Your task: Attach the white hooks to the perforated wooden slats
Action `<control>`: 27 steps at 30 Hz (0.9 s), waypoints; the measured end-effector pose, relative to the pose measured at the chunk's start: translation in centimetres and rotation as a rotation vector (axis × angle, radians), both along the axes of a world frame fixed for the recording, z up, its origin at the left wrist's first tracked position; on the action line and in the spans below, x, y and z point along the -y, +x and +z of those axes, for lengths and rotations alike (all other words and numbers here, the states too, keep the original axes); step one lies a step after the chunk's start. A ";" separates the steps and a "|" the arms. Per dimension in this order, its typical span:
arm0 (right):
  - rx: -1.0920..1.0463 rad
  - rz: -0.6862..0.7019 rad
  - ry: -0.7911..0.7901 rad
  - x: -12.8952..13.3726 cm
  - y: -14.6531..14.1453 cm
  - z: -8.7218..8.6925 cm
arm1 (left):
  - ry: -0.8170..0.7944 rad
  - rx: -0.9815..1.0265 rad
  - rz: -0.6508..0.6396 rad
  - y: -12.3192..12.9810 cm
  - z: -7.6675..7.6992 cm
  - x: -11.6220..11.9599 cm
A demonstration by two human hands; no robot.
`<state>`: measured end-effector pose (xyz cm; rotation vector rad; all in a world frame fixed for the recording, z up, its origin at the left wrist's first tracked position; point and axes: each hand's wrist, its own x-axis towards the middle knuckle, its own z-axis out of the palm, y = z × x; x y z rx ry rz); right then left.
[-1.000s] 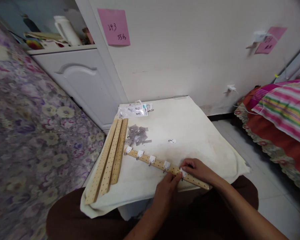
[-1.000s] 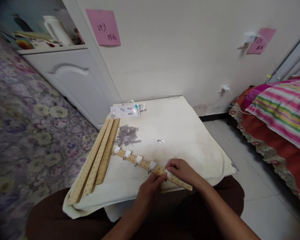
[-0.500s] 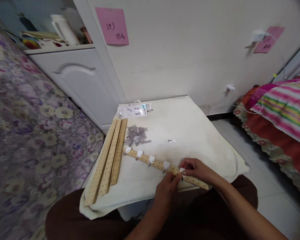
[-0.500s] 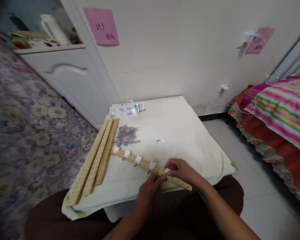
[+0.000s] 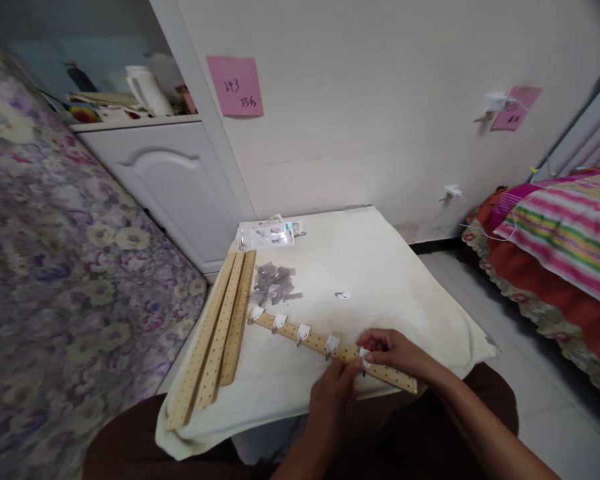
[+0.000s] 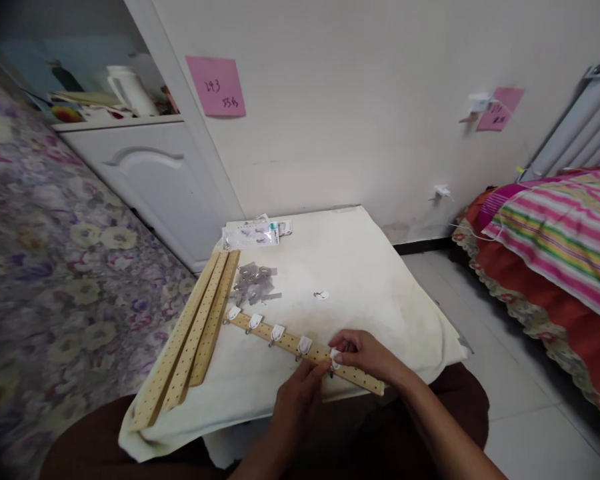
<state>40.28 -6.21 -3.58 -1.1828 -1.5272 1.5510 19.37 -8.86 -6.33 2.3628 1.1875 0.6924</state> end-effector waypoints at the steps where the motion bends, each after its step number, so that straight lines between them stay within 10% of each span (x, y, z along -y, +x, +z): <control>1: -0.005 -0.004 -0.004 0.0 0.1 -0.1 | 0.002 0.009 -0.004 -0.1 -0.1 0.0; 16: 0.478 -0.428 0.297 -11.1 -1.8 -1.7 | 0.084 0.191 -0.050 -1.0 -1.9 -0.4; 27: 0.042 -0.366 0.103 -9.2 -1.5 -0.2 | 0.017 0.292 -0.063 -1.2 -1.7 -0.5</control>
